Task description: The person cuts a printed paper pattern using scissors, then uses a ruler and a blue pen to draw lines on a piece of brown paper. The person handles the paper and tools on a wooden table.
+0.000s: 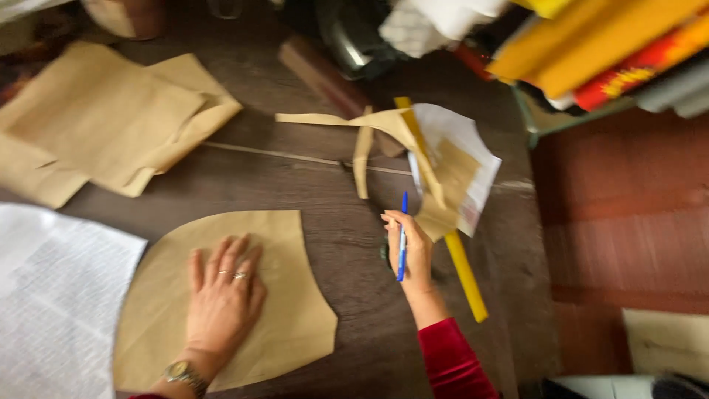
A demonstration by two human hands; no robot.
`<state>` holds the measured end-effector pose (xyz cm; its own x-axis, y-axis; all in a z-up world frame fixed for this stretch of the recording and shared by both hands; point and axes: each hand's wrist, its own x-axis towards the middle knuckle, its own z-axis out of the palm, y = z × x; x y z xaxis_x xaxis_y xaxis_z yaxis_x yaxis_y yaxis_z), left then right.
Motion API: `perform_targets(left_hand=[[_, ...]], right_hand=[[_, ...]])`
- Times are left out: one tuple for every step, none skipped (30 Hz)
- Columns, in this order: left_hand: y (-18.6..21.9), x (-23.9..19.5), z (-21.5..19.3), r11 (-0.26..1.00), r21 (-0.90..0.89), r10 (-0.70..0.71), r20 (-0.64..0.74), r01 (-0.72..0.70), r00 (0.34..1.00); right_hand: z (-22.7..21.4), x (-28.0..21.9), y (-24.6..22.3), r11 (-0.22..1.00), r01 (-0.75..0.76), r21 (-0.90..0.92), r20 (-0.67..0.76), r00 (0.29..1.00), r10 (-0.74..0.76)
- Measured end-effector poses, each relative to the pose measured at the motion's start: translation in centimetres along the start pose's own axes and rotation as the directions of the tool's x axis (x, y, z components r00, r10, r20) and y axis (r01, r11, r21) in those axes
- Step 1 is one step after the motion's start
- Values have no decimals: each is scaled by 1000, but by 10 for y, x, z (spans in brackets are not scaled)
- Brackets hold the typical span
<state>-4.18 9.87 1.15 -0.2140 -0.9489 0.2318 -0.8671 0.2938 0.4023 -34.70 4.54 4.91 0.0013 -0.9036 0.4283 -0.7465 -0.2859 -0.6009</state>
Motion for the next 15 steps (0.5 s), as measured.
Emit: perform_targets(left_hand=[[1, 1, -2, 999, -19, -33, 38, 34, 999], [2, 1, -4, 997, -35, -66, 81, 69, 994], [4, 0, -2, 997, -50, -46, 85, 50, 995], [4, -1, -1, 999, -6, -49, 32, 50, 998], [3, -1, 0, 998, 37, -51, -22, 52, 998], [4, -2, 3, 999, 31, -42, -23, 43, 999], [4, -3, 5, 998, 42, -45, -55, 48, 997], [3, -5, 7, 997, 56, -52, -87, 57, 995], [3, -5, 8, 997, 53, -47, -88, 52, 995], [3, -5, 9, 997, 54, -49, -89, 54, 995], [2, -6, 9, 997, 55, -51, -89, 56, 995], [2, -6, 10, 997, 57, -49, -90, 54, 995], [2, -6, 10, 997, 62, -47, -89, 53, 995], [2, -7, 10, 996, 68, -47, -88, 53, 995], [2, -6, 9, 996, 70, -46, -90, 52, 995]], right_hand=[[-15, -2, 3, 997, -4, -74, 12, 1000, 5], [-30, -5, 6, 989, -10, -148, 26, 1000, 14], [-42, -12, 19, 986, -21, -167, 13, 1000, 24], [-52, -17, 32, 964, -56, -262, -42, 998, 47], [-62, -23, 45, 931, -96, -352, -99, 993, 64], [-69, -27, 56, 928, -100, -359, -107, 992, 65], [-76, -31, 67, 865, -226, -448, -116, 974, 194], [-81, -34, 77, 779, -339, -528, -135, 939, 318], [-84, -35, 90, 776, -342, -530, -141, 938, 317], [-85, -37, 102, 718, -431, -546, -76, 879, 470], [-85, -38, 114, 647, -508, -568, -14, 792, 610], [-85, -33, 109, 648, -510, -566, -16, 792, 610], [-86, -27, 105, 610, -502, -613, 26, 759, 651], [-86, -20, 100, 572, -488, -659, 66, 721, 690], [-86, -18, 104, 574, -489, -657, 65, 721, 690]])
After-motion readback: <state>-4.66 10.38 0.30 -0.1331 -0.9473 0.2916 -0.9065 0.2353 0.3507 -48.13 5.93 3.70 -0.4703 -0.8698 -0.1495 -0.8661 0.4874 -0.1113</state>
